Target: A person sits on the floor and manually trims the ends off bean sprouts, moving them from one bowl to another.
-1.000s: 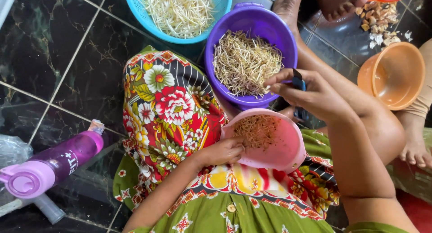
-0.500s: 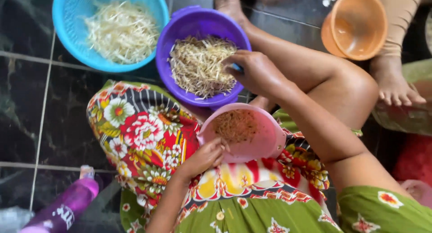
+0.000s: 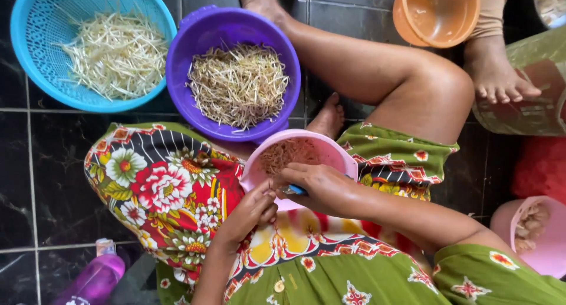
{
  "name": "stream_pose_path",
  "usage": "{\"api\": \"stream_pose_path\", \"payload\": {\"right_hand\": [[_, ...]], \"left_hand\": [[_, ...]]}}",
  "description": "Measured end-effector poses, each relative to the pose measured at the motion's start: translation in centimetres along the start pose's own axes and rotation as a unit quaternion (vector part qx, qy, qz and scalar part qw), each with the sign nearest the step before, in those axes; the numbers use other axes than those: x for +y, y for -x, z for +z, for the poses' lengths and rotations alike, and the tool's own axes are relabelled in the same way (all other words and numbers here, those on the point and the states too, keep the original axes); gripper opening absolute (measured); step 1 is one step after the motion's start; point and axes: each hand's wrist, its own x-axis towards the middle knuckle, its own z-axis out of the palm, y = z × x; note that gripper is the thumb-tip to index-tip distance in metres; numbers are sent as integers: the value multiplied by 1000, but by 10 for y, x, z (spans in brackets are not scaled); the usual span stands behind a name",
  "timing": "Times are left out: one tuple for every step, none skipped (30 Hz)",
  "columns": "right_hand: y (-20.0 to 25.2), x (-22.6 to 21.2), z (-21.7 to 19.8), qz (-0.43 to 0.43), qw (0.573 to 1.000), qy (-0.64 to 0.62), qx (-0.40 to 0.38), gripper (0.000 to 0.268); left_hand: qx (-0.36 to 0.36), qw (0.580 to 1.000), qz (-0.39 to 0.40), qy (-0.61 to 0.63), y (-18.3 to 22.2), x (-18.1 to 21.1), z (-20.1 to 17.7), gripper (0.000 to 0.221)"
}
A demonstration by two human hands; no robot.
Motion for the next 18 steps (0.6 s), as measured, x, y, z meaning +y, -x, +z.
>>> {"api": "stream_pose_path", "payload": {"right_hand": [[6, 7, 9, 9, 1000, 3, 10, 24], [11, 12, 20, 12, 1000, 0, 12, 22], [15, 10, 21, 8, 1000, -10, 0, 22], [18, 9, 22, 6, 1000, -12, 20, 19], [20, 7, 23, 6, 999, -14, 39, 16], [22, 6, 24, -3, 999, -27, 24, 16], [23, 5, 24, -3, 999, -21, 37, 15], [22, 5, 21, -3, 998, -10, 55, 15], [21, -2, 18, -10, 999, -17, 45, 15], [21, -9, 13, -14, 999, -26, 43, 14], [21, -15, 7, -18, 998, -36, 40, 14], [22, -17, 7, -21, 998, -37, 37, 14], [23, -18, 5, -32, 999, -26, 32, 19], [26, -19, 3, -41, 999, -14, 29, 25], [26, -18, 3, -41, 999, -14, 28, 25], [28, -17, 3, -46, 998, 3, 34, 28], [29, -16, 3, -51, 998, 19, 40, 31], [29, -18, 1, -49, 998, 18, 40, 31]], "left_hand": [[-9, 1000, 28, -3, -2, -1, 1, 23], [-7, 998, 57, -2, 3, -6, 1, 21], [7, 999, 53, 6, 1, -7, 2, 21], [-10, 997, 74, -9, 0, -9, 2, 20], [-26, 995, 95, -25, -1, -10, 1, 20], [-7, 995, 94, -16, 0, -10, 5, 20], [-12, 995, 101, -10, 1, -8, 10, 19], [-23, 994, 111, -7, -3, -4, 13, 18], [-9, 994, 113, -2, -2, -6, 13, 18], [-19, 991, 130, -14, -4, -7, 13, 17], [-28, 988, 147, -27, -6, -8, 14, 17], [-24, 988, 148, -26, -3, -4, 18, 17], [-17, 988, 151, -37, -1, 1, 22, 18], [-14, 987, 152, -49, 0, 5, 27, 19], [-13, 987, 151, -48, -1, 6, 27, 19], [-21, 984, 162, -70, -1, 8, 28, 20], [-29, 980, 172, -92, -2, 9, 29, 22], [-30, 981, 169, -92, -2, 10, 30, 22]]}}
